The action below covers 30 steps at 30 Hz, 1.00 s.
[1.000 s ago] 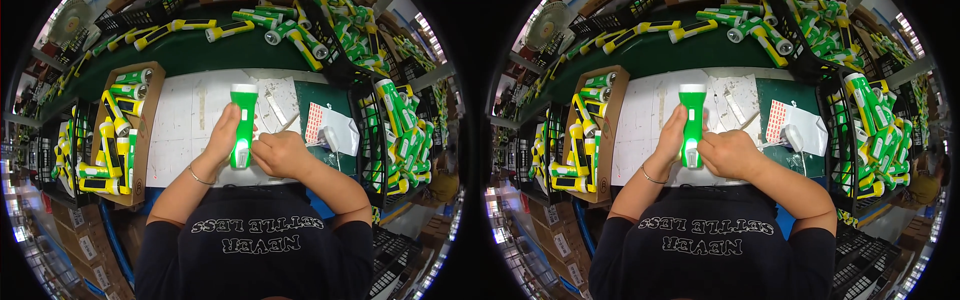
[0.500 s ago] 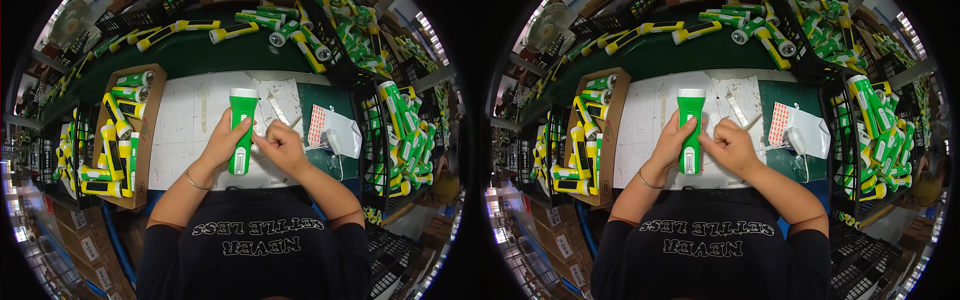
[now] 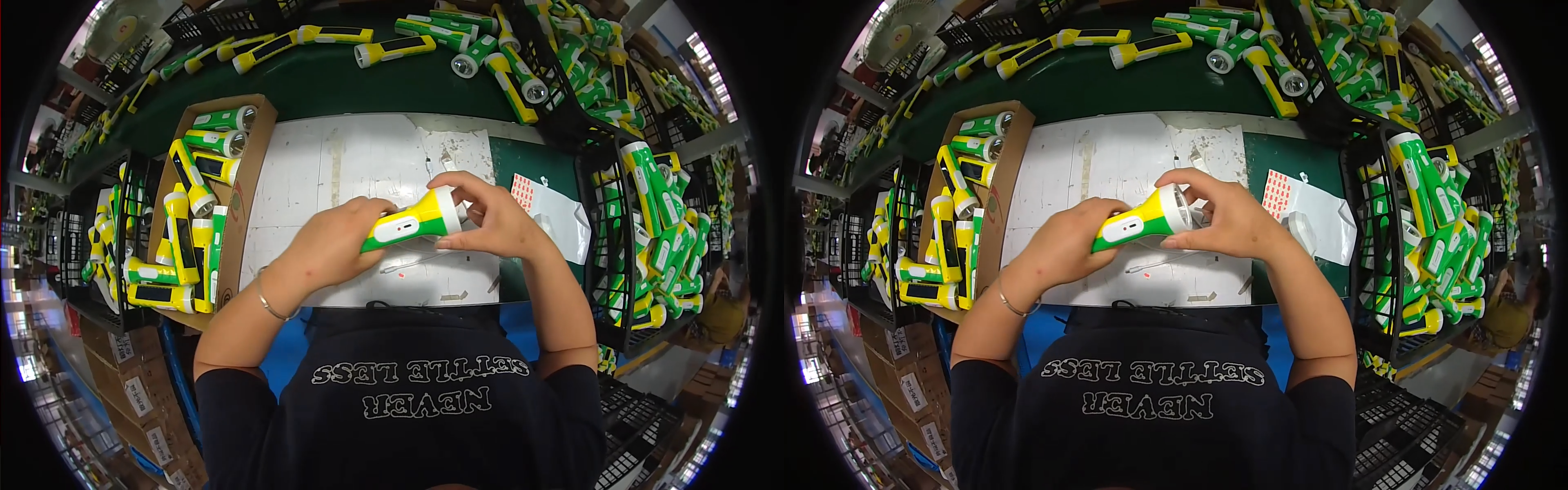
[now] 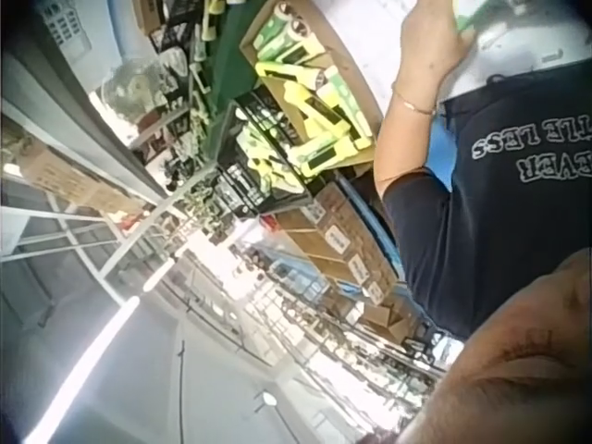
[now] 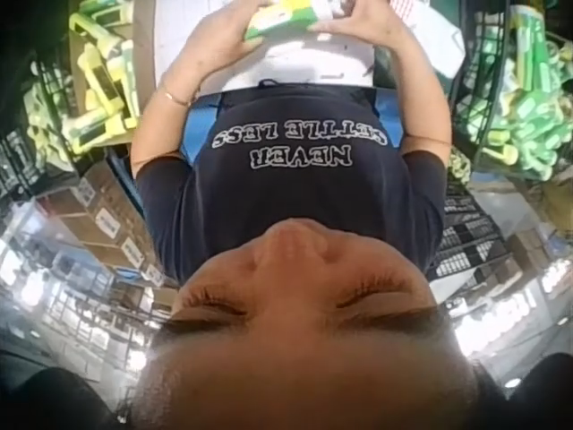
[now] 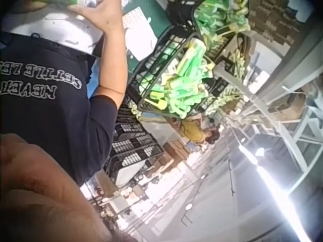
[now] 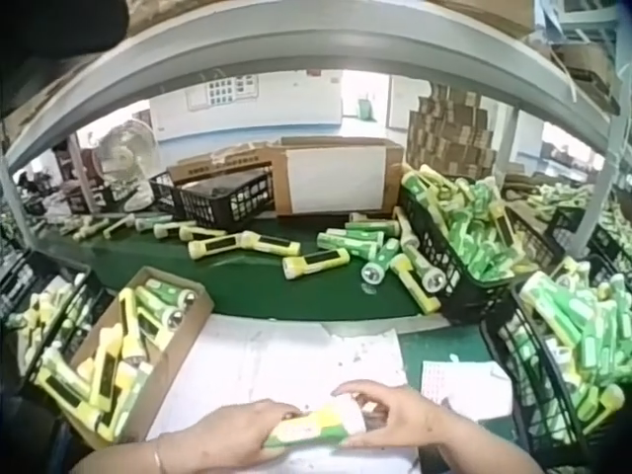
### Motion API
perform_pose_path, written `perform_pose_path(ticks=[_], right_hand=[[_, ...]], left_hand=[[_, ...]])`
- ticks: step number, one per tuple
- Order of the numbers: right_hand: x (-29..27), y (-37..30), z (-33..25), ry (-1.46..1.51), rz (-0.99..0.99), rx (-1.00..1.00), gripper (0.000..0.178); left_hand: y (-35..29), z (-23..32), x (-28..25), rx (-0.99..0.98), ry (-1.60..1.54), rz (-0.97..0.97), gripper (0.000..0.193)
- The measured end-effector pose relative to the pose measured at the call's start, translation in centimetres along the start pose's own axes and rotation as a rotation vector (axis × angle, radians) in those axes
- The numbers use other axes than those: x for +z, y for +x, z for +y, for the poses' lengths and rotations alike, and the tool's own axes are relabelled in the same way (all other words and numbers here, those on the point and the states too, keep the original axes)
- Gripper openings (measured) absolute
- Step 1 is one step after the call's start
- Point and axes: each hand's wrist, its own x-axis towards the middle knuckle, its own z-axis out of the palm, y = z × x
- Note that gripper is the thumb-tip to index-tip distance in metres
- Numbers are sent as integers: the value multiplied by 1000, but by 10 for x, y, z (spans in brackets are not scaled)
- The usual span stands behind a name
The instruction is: Labeling flashlights and sorting them into bins on a factory assembly line.
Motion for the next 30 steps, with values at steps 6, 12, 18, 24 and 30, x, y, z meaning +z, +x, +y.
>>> perform_pose_path(ticks=[6,12,18,24,30], right_hand=[[-5,-7,-3,98,42,25,70],[9,12,3,147,-56,49,70],[13,54,34,-703,306,344,36],[34,75,56,-765,379,259,23],[28,40,37,370,125,52,7]], left_hand=[[-27,-17,-25,-109,96,-64,34],[-11,-15,-13,-83,-123,-143,43],[0,-47,40,-282,-649,65,59],[4,-37,62,-449,-842,203,65],[6,-34,59,-424,-723,317,69]])
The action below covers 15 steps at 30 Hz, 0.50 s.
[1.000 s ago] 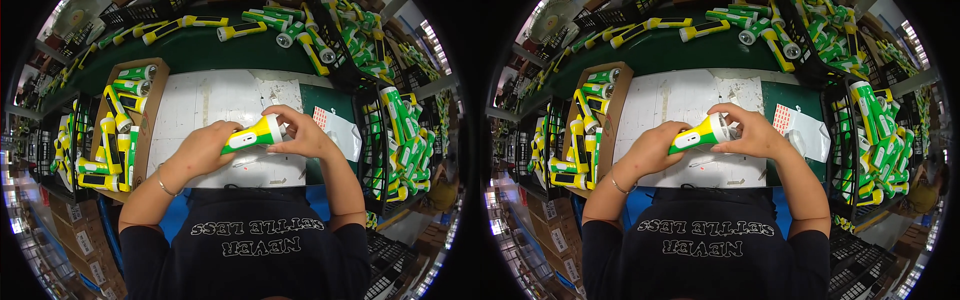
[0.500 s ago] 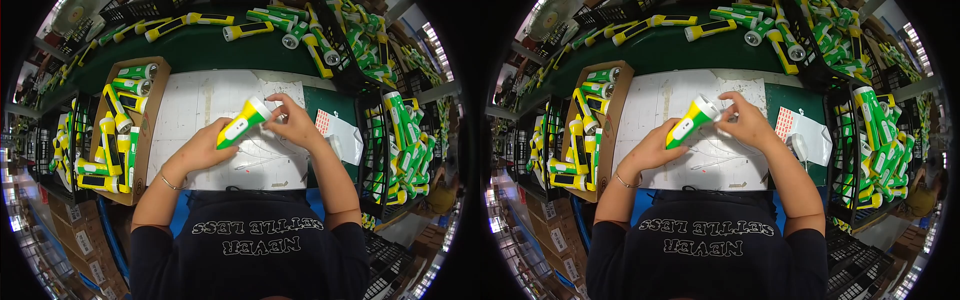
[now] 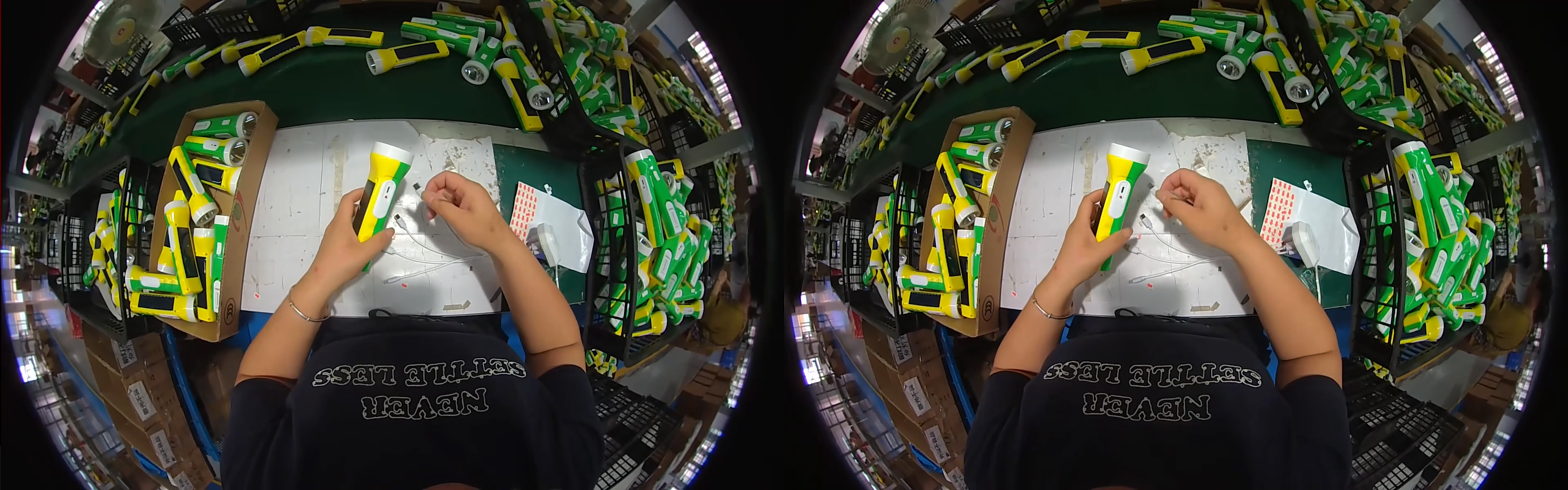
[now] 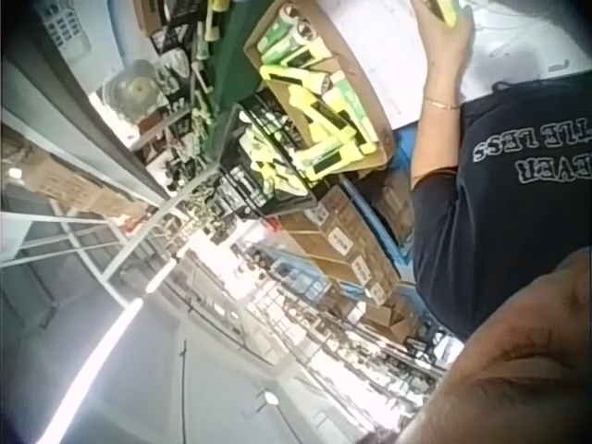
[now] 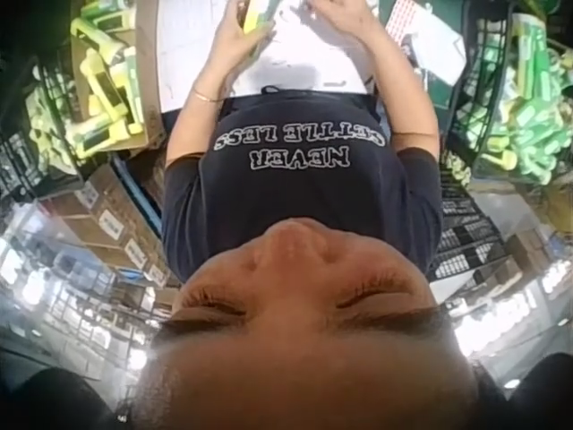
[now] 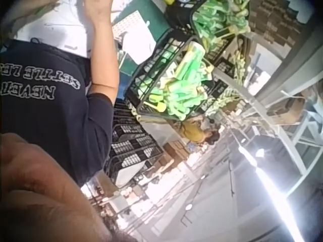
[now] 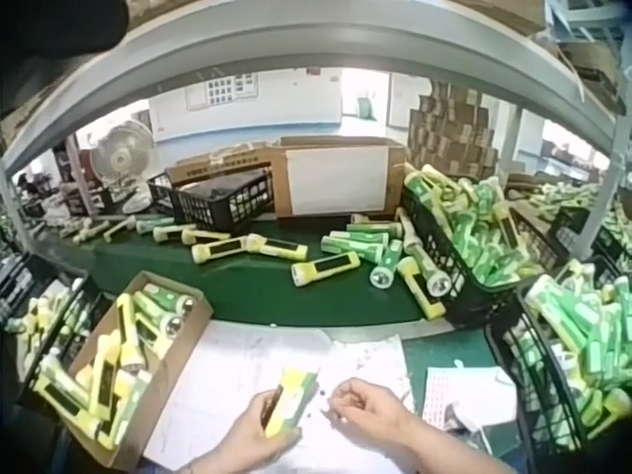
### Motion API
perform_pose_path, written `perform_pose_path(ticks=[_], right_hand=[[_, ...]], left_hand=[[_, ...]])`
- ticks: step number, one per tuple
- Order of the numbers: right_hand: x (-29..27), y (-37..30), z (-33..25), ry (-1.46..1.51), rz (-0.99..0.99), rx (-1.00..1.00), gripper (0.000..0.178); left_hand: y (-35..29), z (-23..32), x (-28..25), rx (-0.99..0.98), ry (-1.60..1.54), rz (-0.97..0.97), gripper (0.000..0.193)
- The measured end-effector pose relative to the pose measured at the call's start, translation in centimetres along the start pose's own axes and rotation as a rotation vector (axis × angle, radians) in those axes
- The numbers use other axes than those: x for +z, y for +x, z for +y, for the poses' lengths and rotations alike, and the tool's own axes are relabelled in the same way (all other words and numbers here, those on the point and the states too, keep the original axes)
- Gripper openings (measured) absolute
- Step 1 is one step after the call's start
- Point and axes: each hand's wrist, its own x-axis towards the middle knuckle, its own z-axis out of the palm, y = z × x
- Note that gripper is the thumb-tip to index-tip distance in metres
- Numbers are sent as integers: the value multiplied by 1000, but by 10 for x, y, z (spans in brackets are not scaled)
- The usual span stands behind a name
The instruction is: Labeling flashlights and sorting them into bins on a factory assembly line.
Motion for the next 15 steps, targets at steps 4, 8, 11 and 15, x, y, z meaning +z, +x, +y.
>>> perform_pose_path(ticks=[4,8,11,15], right_hand=[[8,-10,-6,8,73,-8,13],[3,-18,-3,-129,151,-3,12],[6,-18,2,-198,152,58,12],[21,-19,3,15,214,3,11]], left_hand=[[0,9,12,52,33,-56,68],[2,10,19,139,207,-25,65],[0,12,23,426,483,188,63],[-5,20,24,396,596,281,63]])
